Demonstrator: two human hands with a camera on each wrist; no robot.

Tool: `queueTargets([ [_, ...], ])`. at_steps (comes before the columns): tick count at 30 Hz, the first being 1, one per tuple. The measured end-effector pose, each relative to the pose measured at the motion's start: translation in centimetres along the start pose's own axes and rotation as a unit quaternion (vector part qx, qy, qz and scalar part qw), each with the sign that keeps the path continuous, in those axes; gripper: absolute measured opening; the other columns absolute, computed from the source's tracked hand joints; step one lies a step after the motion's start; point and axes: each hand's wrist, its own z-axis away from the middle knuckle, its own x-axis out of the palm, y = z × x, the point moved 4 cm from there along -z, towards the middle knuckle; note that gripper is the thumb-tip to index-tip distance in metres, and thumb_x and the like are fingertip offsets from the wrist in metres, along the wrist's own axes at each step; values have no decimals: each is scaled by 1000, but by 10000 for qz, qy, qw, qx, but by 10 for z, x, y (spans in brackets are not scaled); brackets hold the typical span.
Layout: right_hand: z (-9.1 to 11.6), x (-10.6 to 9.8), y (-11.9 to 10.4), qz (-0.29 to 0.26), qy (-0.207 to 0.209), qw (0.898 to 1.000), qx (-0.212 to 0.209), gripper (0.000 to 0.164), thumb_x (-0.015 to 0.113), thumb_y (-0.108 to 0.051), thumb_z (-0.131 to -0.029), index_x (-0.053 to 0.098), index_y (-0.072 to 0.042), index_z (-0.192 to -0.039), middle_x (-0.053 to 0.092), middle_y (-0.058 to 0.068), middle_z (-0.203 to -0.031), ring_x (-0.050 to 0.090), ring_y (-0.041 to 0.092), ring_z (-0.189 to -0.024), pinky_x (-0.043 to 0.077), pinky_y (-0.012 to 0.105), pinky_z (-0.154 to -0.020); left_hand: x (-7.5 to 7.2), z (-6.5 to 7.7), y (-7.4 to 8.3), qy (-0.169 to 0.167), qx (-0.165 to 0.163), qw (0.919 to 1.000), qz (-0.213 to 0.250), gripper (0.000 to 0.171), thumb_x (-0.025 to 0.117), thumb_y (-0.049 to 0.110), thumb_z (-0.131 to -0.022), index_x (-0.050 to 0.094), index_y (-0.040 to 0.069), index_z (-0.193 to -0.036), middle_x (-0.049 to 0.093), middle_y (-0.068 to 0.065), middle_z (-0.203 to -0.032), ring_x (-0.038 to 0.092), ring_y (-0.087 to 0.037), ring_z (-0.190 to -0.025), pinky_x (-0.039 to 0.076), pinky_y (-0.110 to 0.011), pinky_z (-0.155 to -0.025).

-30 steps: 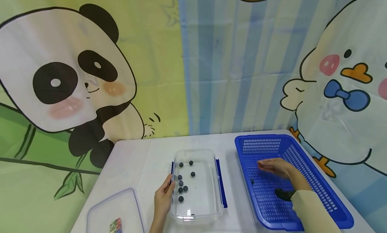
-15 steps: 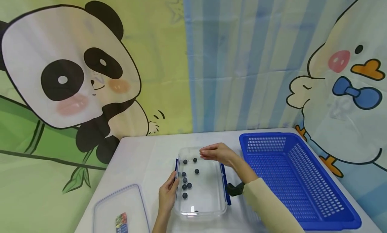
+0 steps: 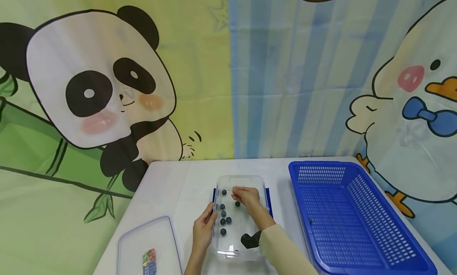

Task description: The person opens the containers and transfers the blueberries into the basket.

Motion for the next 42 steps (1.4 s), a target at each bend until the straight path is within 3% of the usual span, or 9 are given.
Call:
queueTargets([
  [4, 0, -11, 8, 228, 887, 9958, -53, 16, 66, 4, -81, 66, 12, -94, 67, 14, -72, 64, 14, -57, 58, 25, -59, -2, 3, 15, -38, -63, 10000, -62, 37, 59, 6, -90, 52, -7, -124, 45, -21, -133, 42, -31, -123, 37, -22, -98],
  [8, -2, -15, 14, 779, 1151, 9903, 70, 12, 68, 3, -79, 67, 12, -88, 66, 13, -68, 64, 16, -54, 58, 27, -56, -3, 4, 18, -59, -91, 9999, -103, 38, 59, 6, -90, 51, -8, -124, 44, -22, -133, 41, -32, -124, 37, -23, -99],
  [12, -2, -17, 19, 1225, 1113, 9855, 360, 13, 70, 1, -78, 68, 11, -87, 67, 14, -69, 63, 15, -51, 58, 28, -55, -3, -2, -1, 50, -177, 9995, -241, 37, 59, 8, -90, 53, -3, -126, 45, -17, -135, 42, -28, -125, 37, -23, -99],
  [29, -6, -15, 32, 1479, 528, 9861, 545, 11, 73, 4, -74, 71, 4, -85, 66, 9, -68, 65, 17, -58, 57, 26, -53, -1, 0, -5, 104, -266, 9990, -349, 38, 59, 9, -90, 53, -2, -126, 46, -18, -134, 43, -28, -124, 37, -25, -99],
  [42, -7, -18, 26, 2251, 694, 9718, -75, 15, 79, 2, -67, 74, 0, -81, 69, 9, -69, 59, 8, -50, 51, 20, -47, 1, -1, -1, 71, -305, 9993, -201, 38, 59, 9, -90, 52, -2, -126, 45, -16, -135, 42, -27, -125, 37, -24, -99],
])
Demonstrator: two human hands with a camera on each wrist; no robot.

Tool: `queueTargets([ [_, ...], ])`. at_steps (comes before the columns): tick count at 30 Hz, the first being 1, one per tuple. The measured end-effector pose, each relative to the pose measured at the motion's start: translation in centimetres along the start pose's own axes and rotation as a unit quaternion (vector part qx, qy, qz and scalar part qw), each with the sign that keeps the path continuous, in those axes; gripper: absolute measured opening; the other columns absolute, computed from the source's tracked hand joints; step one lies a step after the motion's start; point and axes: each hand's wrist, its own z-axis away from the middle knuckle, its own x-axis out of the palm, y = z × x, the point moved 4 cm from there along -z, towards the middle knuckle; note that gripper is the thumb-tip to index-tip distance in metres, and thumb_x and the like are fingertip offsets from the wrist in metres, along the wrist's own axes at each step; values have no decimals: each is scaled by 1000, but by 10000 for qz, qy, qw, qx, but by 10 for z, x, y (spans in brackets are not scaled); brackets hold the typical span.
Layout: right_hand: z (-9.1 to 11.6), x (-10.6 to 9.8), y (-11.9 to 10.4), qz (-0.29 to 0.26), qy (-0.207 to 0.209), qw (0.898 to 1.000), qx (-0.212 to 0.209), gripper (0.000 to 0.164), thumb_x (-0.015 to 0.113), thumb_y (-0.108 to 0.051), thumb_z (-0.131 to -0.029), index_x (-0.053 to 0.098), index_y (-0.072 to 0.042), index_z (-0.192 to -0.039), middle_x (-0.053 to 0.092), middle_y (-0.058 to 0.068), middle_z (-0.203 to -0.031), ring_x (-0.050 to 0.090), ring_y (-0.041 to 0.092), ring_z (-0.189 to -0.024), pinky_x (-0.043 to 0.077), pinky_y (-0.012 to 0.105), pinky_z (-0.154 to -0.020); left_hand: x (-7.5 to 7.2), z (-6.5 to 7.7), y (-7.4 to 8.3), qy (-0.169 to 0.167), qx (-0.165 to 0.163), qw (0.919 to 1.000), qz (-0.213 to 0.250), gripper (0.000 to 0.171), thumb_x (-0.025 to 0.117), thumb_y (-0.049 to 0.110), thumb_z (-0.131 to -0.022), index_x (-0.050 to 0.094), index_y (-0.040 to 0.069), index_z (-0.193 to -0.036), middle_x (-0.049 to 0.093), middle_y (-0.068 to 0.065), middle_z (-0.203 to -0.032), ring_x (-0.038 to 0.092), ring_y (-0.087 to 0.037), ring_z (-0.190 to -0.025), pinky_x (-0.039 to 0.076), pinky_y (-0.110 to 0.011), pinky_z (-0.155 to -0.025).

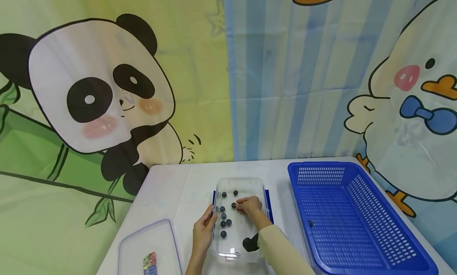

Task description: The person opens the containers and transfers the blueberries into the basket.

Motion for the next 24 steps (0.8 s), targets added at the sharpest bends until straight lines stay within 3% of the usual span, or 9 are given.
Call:
queueTargets([
  [7, 0, 4, 1, 21, -251, 9991, -336, 23, 82, -7, -67, 73, 0, -86, 68, 5, -71, 61, 10, -56, 52, 22, -51, -1, 1, 1, -47, 92, 9999, 98, 39, 59, 9, -90, 51, -5, -126, 45, -18, -134, 41, -29, -124, 37, -22, -98],
  [18, -4, 4, 3, -96, -341, 9986, -391, 22, 82, -7, -67, 73, 0, -85, 69, 6, -74, 64, 10, -59, 54, 23, -55, -1, -1, 2, -32, 61, 10000, 58, 39, 59, 8, -90, 52, -4, -126, 46, -17, -135, 42, -27, -125, 37, -23, -99],
  [24, -5, 5, 5, 206, -385, 9971, -624, 20, 82, -10, -67, 74, -2, -83, 68, 4, -70, 62, 9, -57, 52, 22, -52, -1, -1, 0, -67, 35, 9999, 96, 39, 59, 9, -90, 51, -4, -127, 45, -16, -135, 41, -26, -125, 36, -22, -99],
])
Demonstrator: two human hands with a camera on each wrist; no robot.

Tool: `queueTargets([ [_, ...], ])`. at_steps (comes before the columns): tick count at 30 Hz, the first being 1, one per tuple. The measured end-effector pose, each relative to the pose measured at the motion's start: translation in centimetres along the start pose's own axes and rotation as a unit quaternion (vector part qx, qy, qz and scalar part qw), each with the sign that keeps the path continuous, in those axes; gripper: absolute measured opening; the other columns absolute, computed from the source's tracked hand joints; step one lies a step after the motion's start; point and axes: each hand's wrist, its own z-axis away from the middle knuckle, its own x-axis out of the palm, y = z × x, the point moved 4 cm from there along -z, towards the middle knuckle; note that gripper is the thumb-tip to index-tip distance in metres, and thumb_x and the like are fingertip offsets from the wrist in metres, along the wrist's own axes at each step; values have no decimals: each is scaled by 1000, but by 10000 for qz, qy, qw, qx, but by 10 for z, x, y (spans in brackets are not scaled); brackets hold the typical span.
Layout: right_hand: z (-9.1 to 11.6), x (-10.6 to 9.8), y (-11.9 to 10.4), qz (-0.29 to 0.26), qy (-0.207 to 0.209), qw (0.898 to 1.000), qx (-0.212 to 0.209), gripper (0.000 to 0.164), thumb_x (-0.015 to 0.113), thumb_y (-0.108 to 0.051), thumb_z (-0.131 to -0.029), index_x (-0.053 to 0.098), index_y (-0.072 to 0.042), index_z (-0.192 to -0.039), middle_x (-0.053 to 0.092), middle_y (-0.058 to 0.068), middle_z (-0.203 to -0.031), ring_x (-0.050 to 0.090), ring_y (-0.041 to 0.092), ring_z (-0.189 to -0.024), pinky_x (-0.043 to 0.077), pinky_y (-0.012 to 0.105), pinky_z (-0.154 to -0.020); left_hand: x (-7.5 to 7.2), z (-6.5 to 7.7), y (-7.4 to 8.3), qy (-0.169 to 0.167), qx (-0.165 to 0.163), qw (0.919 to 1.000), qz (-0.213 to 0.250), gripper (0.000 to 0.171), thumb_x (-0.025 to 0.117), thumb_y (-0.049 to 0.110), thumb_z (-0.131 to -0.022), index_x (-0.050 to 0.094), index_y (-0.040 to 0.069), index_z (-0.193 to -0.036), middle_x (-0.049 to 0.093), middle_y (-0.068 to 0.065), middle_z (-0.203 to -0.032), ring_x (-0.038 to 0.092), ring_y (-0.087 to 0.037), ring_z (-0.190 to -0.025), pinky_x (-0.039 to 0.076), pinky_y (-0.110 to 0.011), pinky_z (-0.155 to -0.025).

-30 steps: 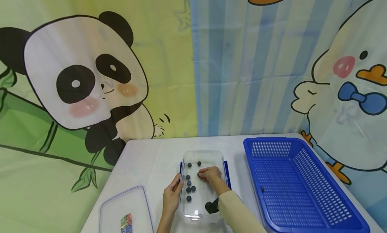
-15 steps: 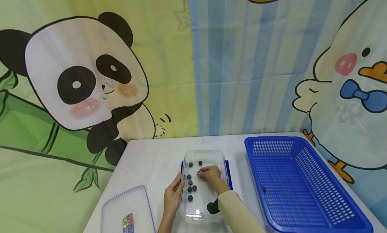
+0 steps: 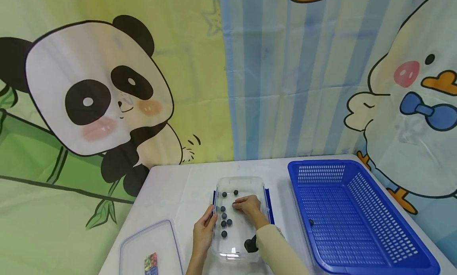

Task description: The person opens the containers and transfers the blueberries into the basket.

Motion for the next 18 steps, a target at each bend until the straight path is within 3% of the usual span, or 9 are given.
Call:
queueTargets([
  [12, -2, 2, -4, 217, -140, 9993, -259, 13, 80, -8, -70, 73, -3, -79, 68, 4, -72, 61, 9, -58, 52, 22, -53, -1, -1, 1, 61, 30, 9999, 139, 40, 60, 8, -89, 51, -5, -126, 46, -16, -134, 42, -25, -124, 36, -21, -98],
  [18, 7, 0, -20, 65, -30, 9976, -685, 15, 79, -4, -69, 72, 1, -82, 69, 8, -71, 65, 13, -58, 56, 24, -54, -2, 2, 2, 62, 13, 10000, 11, 39, 59, 8, -90, 51, -5, -126, 46, -18, -134, 42, -28, -124, 37, -23, -99],
])
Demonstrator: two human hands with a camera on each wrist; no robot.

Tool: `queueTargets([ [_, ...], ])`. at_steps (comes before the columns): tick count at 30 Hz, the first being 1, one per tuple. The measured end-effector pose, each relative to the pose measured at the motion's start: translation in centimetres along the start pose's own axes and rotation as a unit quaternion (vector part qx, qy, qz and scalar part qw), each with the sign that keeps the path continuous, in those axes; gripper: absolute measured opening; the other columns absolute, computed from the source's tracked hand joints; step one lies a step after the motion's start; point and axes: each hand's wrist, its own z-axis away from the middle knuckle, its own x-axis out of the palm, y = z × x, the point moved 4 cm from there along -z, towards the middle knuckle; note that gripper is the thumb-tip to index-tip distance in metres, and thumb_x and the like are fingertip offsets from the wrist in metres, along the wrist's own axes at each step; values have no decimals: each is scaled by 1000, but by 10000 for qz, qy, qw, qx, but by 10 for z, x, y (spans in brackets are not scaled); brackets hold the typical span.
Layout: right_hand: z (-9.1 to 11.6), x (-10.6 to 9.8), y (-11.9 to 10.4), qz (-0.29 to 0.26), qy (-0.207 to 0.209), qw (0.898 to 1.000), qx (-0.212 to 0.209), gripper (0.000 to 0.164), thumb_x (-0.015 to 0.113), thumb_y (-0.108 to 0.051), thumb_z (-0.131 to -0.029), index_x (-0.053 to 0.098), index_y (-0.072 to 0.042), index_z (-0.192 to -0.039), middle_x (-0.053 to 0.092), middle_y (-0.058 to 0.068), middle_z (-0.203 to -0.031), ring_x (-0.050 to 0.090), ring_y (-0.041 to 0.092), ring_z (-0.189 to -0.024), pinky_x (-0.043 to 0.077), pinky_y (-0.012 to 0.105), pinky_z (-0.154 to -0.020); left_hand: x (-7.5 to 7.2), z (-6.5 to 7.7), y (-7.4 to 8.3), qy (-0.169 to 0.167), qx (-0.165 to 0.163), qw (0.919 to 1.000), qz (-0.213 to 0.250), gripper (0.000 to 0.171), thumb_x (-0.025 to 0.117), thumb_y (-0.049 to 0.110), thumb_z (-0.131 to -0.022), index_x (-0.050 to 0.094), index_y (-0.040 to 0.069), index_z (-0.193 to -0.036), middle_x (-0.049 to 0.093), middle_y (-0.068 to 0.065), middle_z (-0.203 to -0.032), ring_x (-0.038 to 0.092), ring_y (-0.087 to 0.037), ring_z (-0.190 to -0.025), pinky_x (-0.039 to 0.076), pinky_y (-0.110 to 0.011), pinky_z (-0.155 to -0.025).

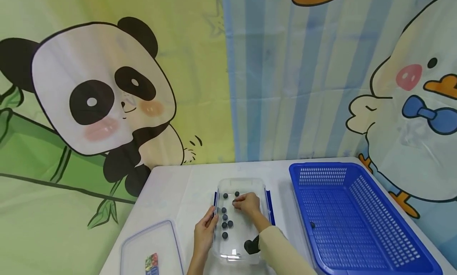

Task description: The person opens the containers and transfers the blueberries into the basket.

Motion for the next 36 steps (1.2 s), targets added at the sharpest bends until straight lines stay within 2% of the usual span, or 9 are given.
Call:
queueTargets([
  [4, 13, -9, -25, -370, -331, 9985, -232, 16, 76, -4, -74, 71, 3, -88, 70, 10, -75, 68, 19, -65, 58, 30, -63, -1, 4, 1, -6, 35, 9999, -141, 37, 59, 6, -90, 52, -6, -125, 46, -20, -133, 43, -30, -123, 38, -26, -98],
  [8, 21, -34, -58, -710, -778, 9938, -360, 21, 72, -8, -79, 70, 2, -97, 70, 12, -83, 68, 25, -77, 57, 35, -76, -3, 2, 3, 52, 115, 9996, -236, 36, 59, 7, -90, 53, -5, -124, 47, -19, -132, 44, -30, -122, 39, -25, -97],
  [11, 21, -66, -78, -928, -948, 9905, -361, 24, 71, -9, -80, 69, 2, -101, 70, 14, -88, 68, 27, -83, 55, 37, -81, -5, 0, 4, 132, 149, 9994, -291, 36, 60, 8, -90, 54, -4, -123, 48, -18, -132, 45, -30, -121, 40, -23, -96],
  [15, 17, -129, -83, -658, -933, 9927, -399, 28, 70, -9, -81, 66, 5, -105, 69, 16, -93, 67, 28, -86, 55, 36, -80, -7, -2, 4, 155, 86, 9992, -368, 36, 60, 8, -89, 55, -3, -123, 48, -17, -131, 46, -29, -120, 40, -24, -96],
  [17, 13, -164, -76, -339, -868, 9950, -365, 31, 69, -9, -83, 64, 7, -108, 68, 17, -96, 67, 28, -87, 56, 35, -78, -8, -2, 3, 151, 55, 9991, -405, 36, 60, 7, -89, 55, -3, -123, 48, -17, -132, 46, -29, -120, 40, -24, -96],
  [20, 9, -211, -55, 112, -818, 9966, -51, 35, 67, -10, -84, 61, 10, -112, 67, 18, -99, 66, 26, -88, 57, 34, -76, -9, -2, 4, 180, 64, 9989, -424, 36, 61, 7, -89, 55, -3, -123, 49, -17, -131, 47, -29, -120, 40, -24, -96],
  [24, 4, -249, -13, 500, -757, 9951, 400, 36, 66, -9, -85, 58, 14, -112, 67, 19, -96, 65, 31, -91, 54, 41, -81, -12, -1, 5, 204, 91, 9988, -433, 36, 61, 7, -89, 56, -3, -122, 49, -16, -131, 47, -29, -120, 41, -23, -95],
  [30, -8, -259, 48, 783, -640, 9932, 569, 29, 66, -6, -85, 62, 16, -103, 68, 19, -86, 66, 33, -86, 54, 45, -79, -14, 0, 6, 157, 225, 9989, -370, 35, 60, 5, -89, 55, -5, -123, 48, -18, -131, 45, -30, -120, 40, -21, -95],
  [36, -11, -255, 91, 391, -659, 9931, 893, 27, 67, -3, -83, 62, 17, -101, 68, 18, -84, 67, 26, -79, 57, 39, -73, -11, -1, 6, 108, 134, 9996, -220, 36, 59, 5, -89, 53, -5, -124, 48, -18, -132, 44, -29, -122, 39, -18, -95],
])
